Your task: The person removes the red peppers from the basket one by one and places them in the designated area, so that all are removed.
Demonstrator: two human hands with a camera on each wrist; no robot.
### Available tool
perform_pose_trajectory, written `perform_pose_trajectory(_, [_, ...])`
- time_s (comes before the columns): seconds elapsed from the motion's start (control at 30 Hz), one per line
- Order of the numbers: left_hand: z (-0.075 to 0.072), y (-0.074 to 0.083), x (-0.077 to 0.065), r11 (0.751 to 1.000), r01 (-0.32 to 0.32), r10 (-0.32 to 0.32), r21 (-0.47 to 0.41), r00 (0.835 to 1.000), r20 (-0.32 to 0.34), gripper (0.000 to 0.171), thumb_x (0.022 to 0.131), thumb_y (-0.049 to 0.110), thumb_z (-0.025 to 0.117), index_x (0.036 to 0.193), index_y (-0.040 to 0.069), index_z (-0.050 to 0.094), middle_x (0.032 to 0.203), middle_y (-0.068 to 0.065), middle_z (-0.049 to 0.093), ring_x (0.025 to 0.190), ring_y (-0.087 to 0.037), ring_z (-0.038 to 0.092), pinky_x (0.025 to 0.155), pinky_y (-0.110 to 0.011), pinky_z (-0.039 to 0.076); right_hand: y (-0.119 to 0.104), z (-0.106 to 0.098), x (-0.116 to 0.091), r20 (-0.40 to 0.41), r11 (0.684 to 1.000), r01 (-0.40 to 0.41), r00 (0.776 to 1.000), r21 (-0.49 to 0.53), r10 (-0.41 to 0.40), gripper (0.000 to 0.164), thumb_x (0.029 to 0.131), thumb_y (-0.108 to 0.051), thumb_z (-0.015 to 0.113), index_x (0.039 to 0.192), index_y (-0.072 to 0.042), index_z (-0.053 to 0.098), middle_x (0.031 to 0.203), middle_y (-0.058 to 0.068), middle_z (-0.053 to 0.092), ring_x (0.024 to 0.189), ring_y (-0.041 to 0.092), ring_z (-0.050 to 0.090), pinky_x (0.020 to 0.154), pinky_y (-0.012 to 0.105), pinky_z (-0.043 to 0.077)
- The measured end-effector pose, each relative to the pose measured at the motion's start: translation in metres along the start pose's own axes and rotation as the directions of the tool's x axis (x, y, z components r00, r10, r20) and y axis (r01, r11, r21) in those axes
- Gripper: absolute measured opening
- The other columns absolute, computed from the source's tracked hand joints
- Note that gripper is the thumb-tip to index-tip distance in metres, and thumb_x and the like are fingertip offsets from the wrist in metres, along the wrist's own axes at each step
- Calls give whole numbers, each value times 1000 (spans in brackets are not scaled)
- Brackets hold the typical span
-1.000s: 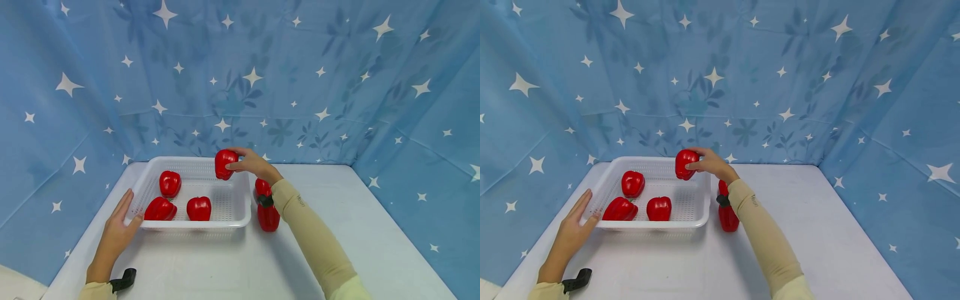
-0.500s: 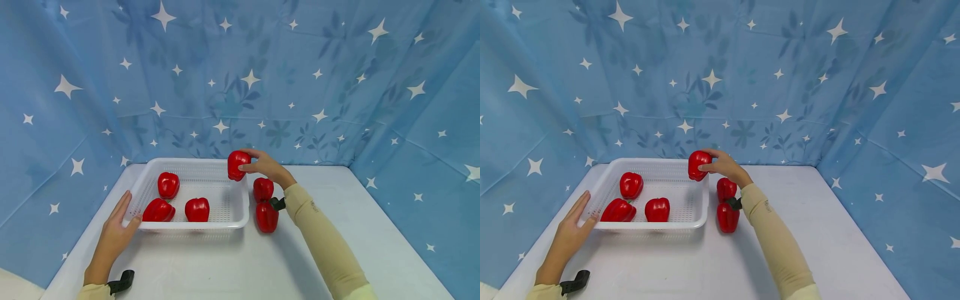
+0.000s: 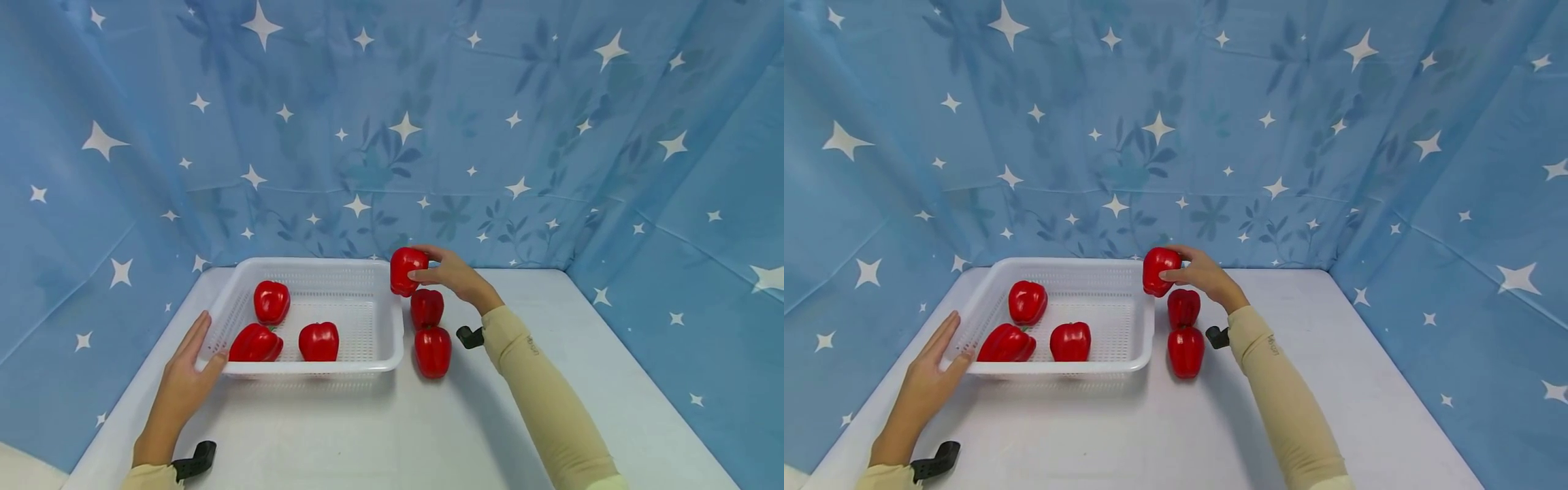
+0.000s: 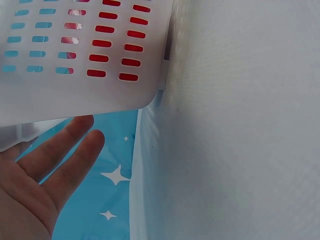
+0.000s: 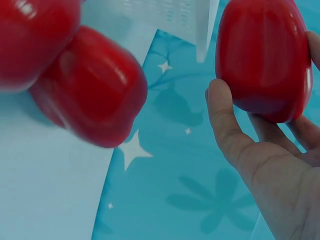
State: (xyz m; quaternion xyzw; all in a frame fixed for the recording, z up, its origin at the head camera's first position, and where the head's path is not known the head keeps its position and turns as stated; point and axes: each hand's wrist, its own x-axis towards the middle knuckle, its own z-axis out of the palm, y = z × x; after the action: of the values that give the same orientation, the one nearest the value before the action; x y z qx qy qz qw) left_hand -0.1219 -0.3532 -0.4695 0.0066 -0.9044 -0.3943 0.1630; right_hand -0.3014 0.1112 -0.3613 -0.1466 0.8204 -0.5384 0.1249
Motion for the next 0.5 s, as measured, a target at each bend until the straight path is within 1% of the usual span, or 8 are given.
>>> perform_pose_trajectory(0.13, [-1,1,-1,1000,8,-8,4,1000,5,80,103,23,58,173,11,19,176,-20,19,151,-59,29,90,-77,44,7,-6,-4,-5,1000,9,1000,3,-9,85,85,-11,86,159,-6,45,151,20,50,135,41,53,102,51,59])
perform_pose_trajectory(0.3, [-2,1,-1,1000,14,-15,11,1000,9,80,104,23,58,173,12,17,176,-21,17,151,-60,28,89,-79,42,13,-13,-12,-3,1000,0,1000,13,0,85,86,-10,85,160,-5,43,151,21,48,136,42,52,106,58,54])
perform_pose_trajectory(0.37, [-2,1,-1,1000,14,-15,11,1000,11,80,105,24,57,173,12,17,176,-21,17,151,-60,28,89,-80,41,16,-17,-15,-9,1000,-7,1000,11,7,84,87,-10,84,160,-4,43,151,21,48,135,43,52,106,57,54])
perform_pose_trajectory(0.5, [-1,2,-1,1000,11,-11,11,1000,10,80,104,25,57,173,12,18,176,-21,18,150,-60,29,90,-79,41,23,-24,-20,-15,1000,-14,1000,-4,14,81,91,-11,81,161,-3,41,151,22,48,134,43,53,103,50,57])
